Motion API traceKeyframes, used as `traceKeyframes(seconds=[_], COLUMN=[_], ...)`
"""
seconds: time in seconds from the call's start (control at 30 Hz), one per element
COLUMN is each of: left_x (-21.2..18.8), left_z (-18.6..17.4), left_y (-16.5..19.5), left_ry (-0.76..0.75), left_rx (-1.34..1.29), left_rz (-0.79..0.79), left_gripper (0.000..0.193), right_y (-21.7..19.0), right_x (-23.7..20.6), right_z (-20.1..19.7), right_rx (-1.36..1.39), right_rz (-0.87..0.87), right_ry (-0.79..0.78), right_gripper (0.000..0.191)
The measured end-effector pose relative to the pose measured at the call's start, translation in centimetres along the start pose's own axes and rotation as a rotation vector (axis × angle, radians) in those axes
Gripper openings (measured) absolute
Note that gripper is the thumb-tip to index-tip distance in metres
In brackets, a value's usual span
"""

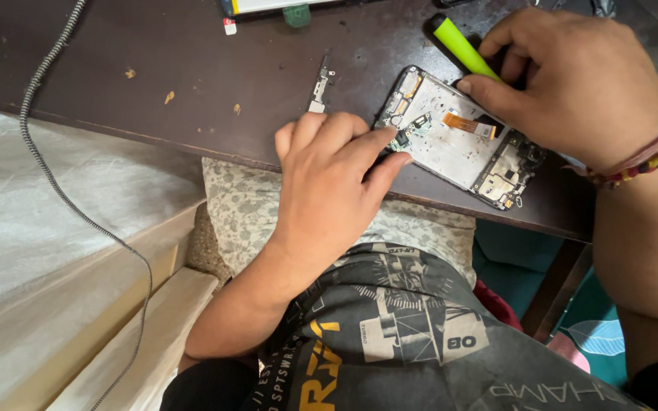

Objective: The person repairs a disassembled smartphone lying on a wooden desk, using a green-handled screwdriver to work on screws and small components along the phone's edge while steadying the device with the other hand. They reposition the phone and continue driving screws, with small removed parts and a battery resting on the desk nearby.

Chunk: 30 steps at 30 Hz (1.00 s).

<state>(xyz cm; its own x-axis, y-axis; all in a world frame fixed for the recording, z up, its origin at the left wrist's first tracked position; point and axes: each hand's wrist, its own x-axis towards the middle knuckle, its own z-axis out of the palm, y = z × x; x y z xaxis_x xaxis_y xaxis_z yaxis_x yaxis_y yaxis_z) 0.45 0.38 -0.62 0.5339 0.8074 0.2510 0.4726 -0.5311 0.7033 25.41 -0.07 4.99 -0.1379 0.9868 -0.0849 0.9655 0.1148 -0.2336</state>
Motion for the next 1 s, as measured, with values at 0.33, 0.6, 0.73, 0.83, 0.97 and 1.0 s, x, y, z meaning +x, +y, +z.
traceKeyframes(seconds=[0.33, 0.6, 0.73, 0.83, 0.97, 1.0], left_x=[0.2, 0.5, 0.6, 0.8, 0.9, 0.9], left_z=[0.5, -0.2, -0.3, -0.2, -0.2, -0.1], left_y=[-0.1, 0.2, 0.2, 0.3, 0.4, 0.4], left_ry=[0.024, -0.039, -0.062, -0.075, -0.067, -0.053], left_rx=[-0.039, -0.050, -0.065, -0.059, -0.109, -0.113], left_rz=[-0.026, 0.032, 0.039, 0.028, 0.013, 0.006], left_gripper=[0.018, 0.027, 0.022, 0.021, 0.020, 0.021], right_y=[0.9, 1.0, 0.9, 1.0, 1.2, 1.3], right_x=[-0.1, 0.0, 0.1, 0.1, 0.2, 0.2], right_z=[0.2, 0.0, -0.1, -0.2, -0.3, -0.3], right_rx=[0.028, 0.009, 0.024, 0.048, 0.077, 0.081], right_rz=[-0.015, -0.024, -0.025, -0.036, -0.016, -0.014], right_ry=[-0.007, -0.005, -0.008, 0.000, 0.000, -0.004], right_gripper=[0.031, 0.032, 0.032, 0.033, 0.034, 0.033])
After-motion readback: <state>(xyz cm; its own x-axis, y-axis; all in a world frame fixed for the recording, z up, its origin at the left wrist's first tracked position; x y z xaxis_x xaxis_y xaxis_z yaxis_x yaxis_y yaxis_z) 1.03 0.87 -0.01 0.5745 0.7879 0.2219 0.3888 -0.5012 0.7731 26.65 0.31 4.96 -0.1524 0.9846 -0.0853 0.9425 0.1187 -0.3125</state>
